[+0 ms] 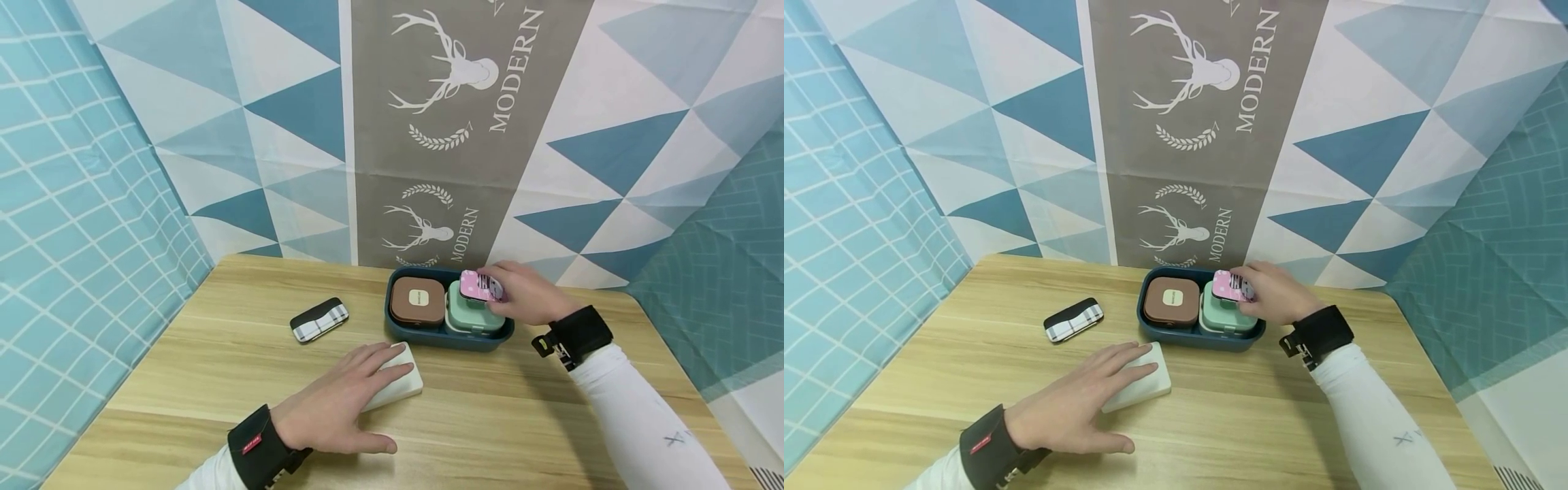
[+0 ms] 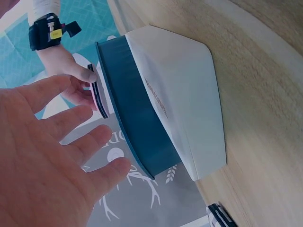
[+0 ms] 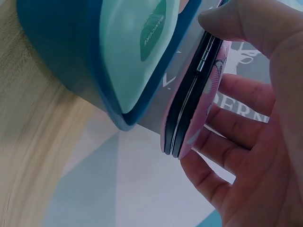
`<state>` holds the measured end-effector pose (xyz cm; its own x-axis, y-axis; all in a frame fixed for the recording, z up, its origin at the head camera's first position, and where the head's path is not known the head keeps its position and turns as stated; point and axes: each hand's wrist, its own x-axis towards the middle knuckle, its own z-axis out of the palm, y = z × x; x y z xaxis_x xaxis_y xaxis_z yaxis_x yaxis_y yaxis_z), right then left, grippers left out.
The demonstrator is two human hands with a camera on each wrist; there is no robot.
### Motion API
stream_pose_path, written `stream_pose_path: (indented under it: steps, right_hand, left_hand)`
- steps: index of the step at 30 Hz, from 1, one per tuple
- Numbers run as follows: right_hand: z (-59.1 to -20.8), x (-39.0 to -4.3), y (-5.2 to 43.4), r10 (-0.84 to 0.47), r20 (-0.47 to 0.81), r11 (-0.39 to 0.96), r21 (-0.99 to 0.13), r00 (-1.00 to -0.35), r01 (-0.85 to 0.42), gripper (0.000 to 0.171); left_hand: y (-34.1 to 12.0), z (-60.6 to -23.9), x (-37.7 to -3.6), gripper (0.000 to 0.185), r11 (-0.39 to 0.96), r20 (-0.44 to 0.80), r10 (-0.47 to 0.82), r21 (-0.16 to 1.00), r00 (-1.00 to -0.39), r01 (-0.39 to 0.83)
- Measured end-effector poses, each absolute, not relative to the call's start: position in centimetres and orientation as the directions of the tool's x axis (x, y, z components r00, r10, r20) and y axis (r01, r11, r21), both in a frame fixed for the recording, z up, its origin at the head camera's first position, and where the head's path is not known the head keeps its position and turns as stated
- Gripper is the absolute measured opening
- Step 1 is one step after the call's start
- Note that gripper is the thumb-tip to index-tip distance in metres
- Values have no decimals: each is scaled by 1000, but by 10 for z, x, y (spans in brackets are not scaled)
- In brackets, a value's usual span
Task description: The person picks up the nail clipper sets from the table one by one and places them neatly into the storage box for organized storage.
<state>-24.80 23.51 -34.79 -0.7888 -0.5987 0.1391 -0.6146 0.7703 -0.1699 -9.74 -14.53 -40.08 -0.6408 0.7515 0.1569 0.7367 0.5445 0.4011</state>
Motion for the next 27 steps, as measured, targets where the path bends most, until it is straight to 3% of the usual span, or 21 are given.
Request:
stream_pose_path:
  steps: [27]
  right_hand:
    - [-366, -274, 222, -587, 65, 784, -204, -807, -586, 63]
  left_hand:
    - [-146, -401, -99, 99, 543, 155, 757, 392, -635, 743]
